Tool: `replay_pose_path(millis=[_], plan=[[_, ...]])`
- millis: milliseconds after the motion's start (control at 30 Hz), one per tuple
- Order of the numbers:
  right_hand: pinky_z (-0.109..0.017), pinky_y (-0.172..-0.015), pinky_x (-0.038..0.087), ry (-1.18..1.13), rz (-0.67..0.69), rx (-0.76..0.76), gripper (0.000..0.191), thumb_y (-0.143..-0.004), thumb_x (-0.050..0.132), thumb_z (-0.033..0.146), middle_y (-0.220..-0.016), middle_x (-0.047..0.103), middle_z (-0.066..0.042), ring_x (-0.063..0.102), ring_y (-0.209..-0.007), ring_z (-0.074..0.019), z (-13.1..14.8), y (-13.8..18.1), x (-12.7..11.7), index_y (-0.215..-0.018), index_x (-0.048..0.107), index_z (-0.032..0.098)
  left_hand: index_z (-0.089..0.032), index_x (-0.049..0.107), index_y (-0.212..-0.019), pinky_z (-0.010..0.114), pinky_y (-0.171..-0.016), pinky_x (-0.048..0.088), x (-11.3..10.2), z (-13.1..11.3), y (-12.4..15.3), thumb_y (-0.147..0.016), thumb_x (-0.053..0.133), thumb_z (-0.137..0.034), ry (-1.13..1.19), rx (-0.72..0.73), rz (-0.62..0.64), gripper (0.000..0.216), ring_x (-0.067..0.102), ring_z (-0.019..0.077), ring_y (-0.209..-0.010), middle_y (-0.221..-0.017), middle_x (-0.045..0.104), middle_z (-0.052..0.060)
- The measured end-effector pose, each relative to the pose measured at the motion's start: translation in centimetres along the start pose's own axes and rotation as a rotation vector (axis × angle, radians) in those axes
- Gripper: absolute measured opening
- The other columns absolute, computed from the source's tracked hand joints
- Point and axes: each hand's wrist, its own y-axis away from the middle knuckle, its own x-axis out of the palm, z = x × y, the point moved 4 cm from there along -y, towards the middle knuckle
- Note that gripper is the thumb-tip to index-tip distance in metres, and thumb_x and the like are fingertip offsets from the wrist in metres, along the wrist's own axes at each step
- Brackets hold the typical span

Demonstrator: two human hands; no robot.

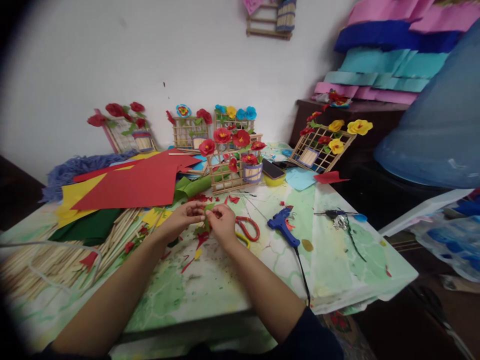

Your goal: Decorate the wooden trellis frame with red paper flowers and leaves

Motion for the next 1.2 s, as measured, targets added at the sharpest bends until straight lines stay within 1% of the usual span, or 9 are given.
replay_pose_path(millis=[133,233,367,467,600,767,900,1000,1200], plan=[[-0.027,-0.067,0.043,0.143,-0.007,-0.052,0.017,-0.076,0.057,0.030,-0.070,0.058,-0.002,0.053,-0.070,-0.0160,0.9,-0.9,-1.3,-0.065,0.059,0.018,-0.015,0.069,-0.087,0.024,-0.065,0.048,-0.3,0.0,-0.1,-0.054,0.080,-0.017,0.057,-0.004,-0.032,0.035,0.060,0.0134,-0.069,-0.077,0.068,0.003],[-0.031,-0.084,0.042,0.504,0.029,-0.175,0.016,-0.080,0.056,0.030,-0.088,0.065,-0.007,0.056,-0.090,-0.0203,2.6,-2.1,-3.6,-0.081,0.066,0.017,-0.015,0.068,-0.080,0.022,-0.060,0.047,-0.4,0.1,-0.2,-0.053,0.081,-0.016,0.186,-0.029,-0.080,0.030,0.060,0.0117,-0.065,-0.076,0.067,0.003],[-0.035,-0.081,0.042,1.033,0.195,-0.081,0.024,-0.078,0.060,0.034,-0.090,0.065,-0.013,0.056,-0.094,-0.0268,2.8,-2.9,-6.4,-0.088,0.068,0.014,-0.013,0.065,-0.073,0.017,-0.053,0.046,-0.9,0.8,-0.2,-0.053,0.079,-0.010,0.353,-0.131,-0.233,0.025,0.057,0.0076,-0.055,-0.065,0.063,-0.001],[-0.033,-0.076,0.043,1.173,0.249,0.016,0.024,-0.077,0.062,0.034,-0.093,0.064,-0.015,0.058,-0.093,-0.0272,2.0,-2.2,-7.0,-0.087,0.067,0.013,-0.012,0.063,-0.073,0.015,-0.052,0.046,-1.0,1.3,-0.3,-0.057,0.074,-0.001,0.443,-0.183,-0.315,0.022,0.057,0.0063,-0.053,-0.063,0.062,-0.001],[-0.031,-0.078,0.042,1.037,0.276,-0.030,0.025,-0.081,0.061,0.036,-0.095,0.064,-0.014,0.058,-0.095,-0.0249,1.8,-1.1,-5.8,-0.091,0.066,0.014,-0.013,0.057,-0.069,0.015,-0.052,0.050,-0.6,1.4,-0.2,-0.065,0.067,0.003,0.536,-0.201,-0.329,0.019,0.059,0.0070,-0.051,-0.060,0.061,-0.001],[-0.026,-0.068,0.041,0.536,0.358,-0.047,0.029,-0.083,0.060,0.041,-0.084,0.066,-0.006,0.059,-0.077,-0.0173,2.6,-1.0,-3.1,-0.096,0.065,0.015,-0.013,0.057,-0.069,0.016,-0.055,0.052,0.6,0.7,0.1,-0.070,0.063,0.004,0.646,-0.173,-0.261,0.018,0.061,0.0080,-0.054,-0.062,0.063,0.000],[-0.022,-0.057,0.037,0.262,0.349,0.058,0.018,-0.082,0.057,0.030,-0.065,0.062,0.000,0.054,-0.060,-0.0128,2.4,-2.8,-1.6,-0.078,0.066,0.015,-0.012,0.058,-0.072,0.015,-0.057,0.053,1.3,-0.2,-0.1,-0.071,0.062,0.005,0.684,-0.148,-0.255,0.017,0.062,0.0074,-0.056,-0.065,0.065,0.001],[-0.021,-0.053,0.034,0.238,0.291,0.075,0.011,-0.076,0.058,0.022,-0.056,0.056,0.003,0.048,-0.053,-0.0108,2.2,-4.9,-1.4,-0.068,0.064,0.016,-0.013,0.057,-0.070,0.016,-0.056,0.052,1.6,-1.0,-0.8,-0.070,0.063,0.005,0.691,-0.152,-0.282,0.018,0.063,0.0081,-0.057,-0.064,0.064,0.000],[-0.020,-0.053,0.032,0.344,0.227,-0.068,0.016,-0.077,0.058,0.024,-0.056,0.053,0.005,0.045,-0.054,-0.0098,4.3,-9.4,-2.3,-0.064,0.063,0.016,-0.013,0.059,-0.071,0.016,-0.059,0.052,1.8,-3.1,-3.5,-0.067,0.066,0.003,0.705,-0.131,-0.260,0.018,0.064,0.0083,-0.060,-0.065,0.066,0.001]])
